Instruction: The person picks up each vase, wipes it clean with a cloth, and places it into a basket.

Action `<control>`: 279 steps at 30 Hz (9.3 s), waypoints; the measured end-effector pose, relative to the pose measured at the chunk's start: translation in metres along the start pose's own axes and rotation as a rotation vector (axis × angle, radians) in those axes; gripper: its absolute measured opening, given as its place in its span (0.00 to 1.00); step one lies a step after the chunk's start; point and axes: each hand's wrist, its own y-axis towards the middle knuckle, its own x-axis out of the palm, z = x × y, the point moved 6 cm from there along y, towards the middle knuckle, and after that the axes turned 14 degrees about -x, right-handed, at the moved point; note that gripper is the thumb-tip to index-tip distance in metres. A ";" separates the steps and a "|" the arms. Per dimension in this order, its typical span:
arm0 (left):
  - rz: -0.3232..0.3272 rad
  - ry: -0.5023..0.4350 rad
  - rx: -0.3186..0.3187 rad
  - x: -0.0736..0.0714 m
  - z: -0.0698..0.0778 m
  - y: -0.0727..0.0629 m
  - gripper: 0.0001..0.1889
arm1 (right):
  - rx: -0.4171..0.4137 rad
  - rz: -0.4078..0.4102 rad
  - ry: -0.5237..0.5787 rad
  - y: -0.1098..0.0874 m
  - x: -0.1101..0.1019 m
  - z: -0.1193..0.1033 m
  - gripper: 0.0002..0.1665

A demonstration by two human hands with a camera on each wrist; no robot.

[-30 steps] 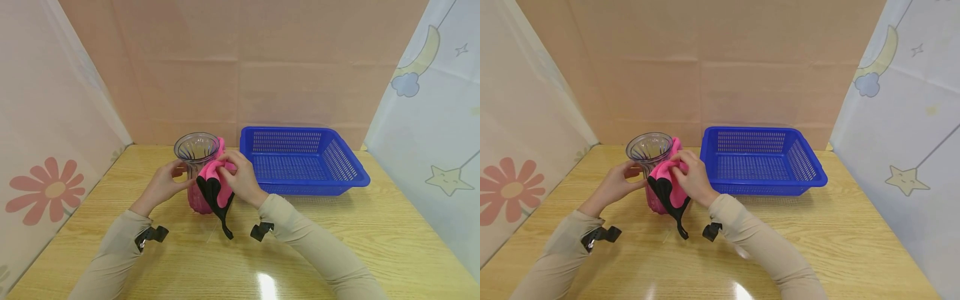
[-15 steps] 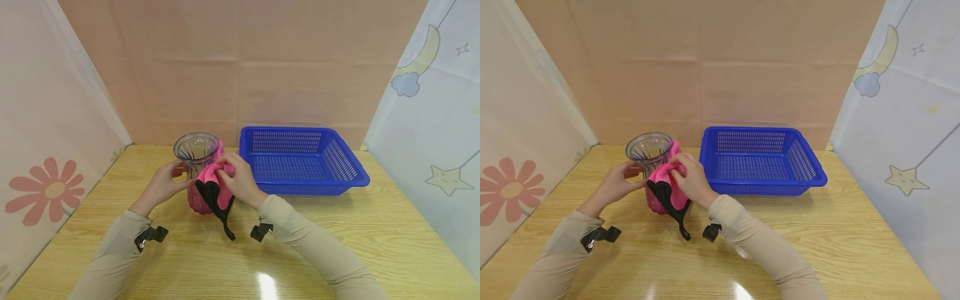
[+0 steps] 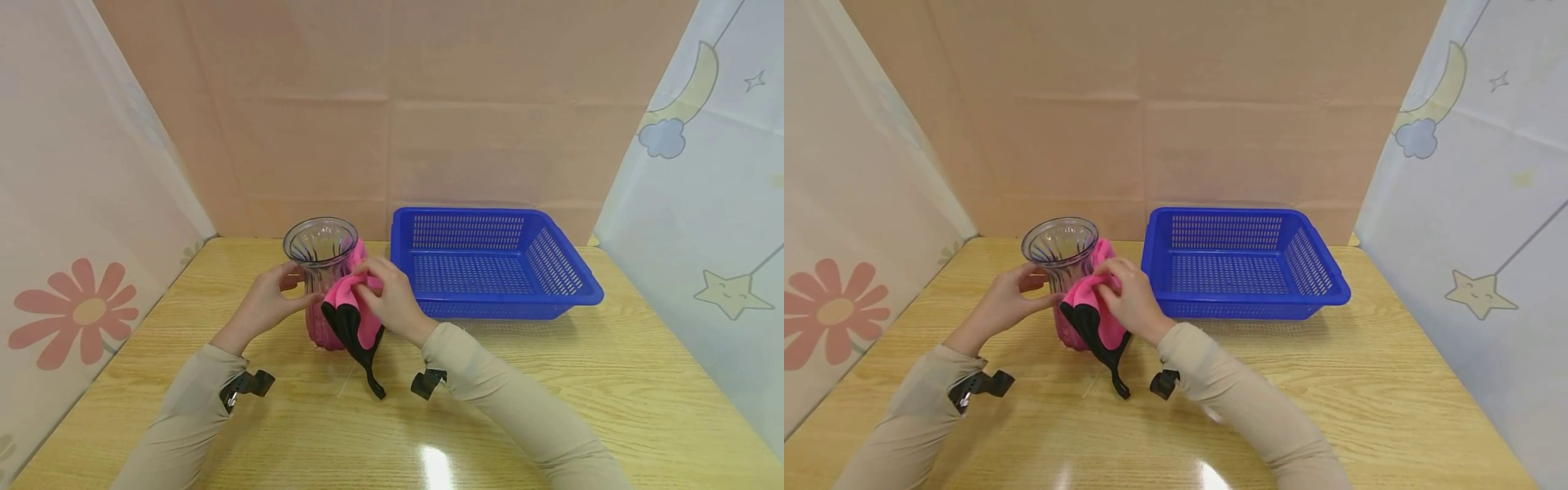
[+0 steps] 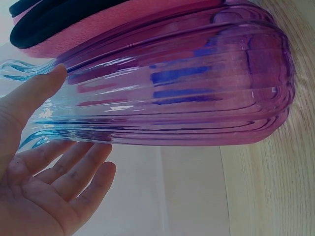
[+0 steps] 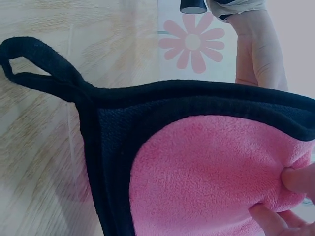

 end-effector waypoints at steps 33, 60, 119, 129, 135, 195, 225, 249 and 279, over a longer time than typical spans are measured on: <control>0.009 0.013 -0.010 0.000 -0.001 0.000 0.34 | -0.004 -0.078 -0.080 -0.010 0.005 0.007 0.06; 0.016 0.006 0.024 0.000 0.003 -0.001 0.30 | -0.059 -0.008 -0.066 0.010 -0.006 -0.005 0.04; -0.002 -0.029 0.046 0.001 0.001 0.000 0.28 | 0.014 0.112 0.112 0.010 -0.008 -0.004 0.07; 0.004 -0.021 0.042 0.000 0.001 -0.001 0.28 | 0.010 0.090 0.105 0.009 -0.006 -0.003 0.06; 0.007 -0.015 0.045 0.000 0.000 -0.001 0.28 | 0.004 0.082 0.080 0.008 -0.005 -0.003 0.07; 0.010 -0.027 0.005 0.002 -0.004 -0.003 0.34 | 0.002 -0.026 -0.019 -0.016 0.005 0.010 0.05; 0.013 -0.023 0.028 0.001 -0.005 0.000 0.32 | -0.044 0.032 -0.024 0.007 -0.006 -0.006 0.06; 0.013 -0.034 0.016 0.001 -0.005 0.000 0.31 | 0.001 0.178 0.183 0.012 -0.021 -0.009 0.08; 0.012 -0.049 0.026 0.001 -0.005 0.000 0.30 | -0.008 0.125 0.135 0.009 -0.010 -0.006 0.08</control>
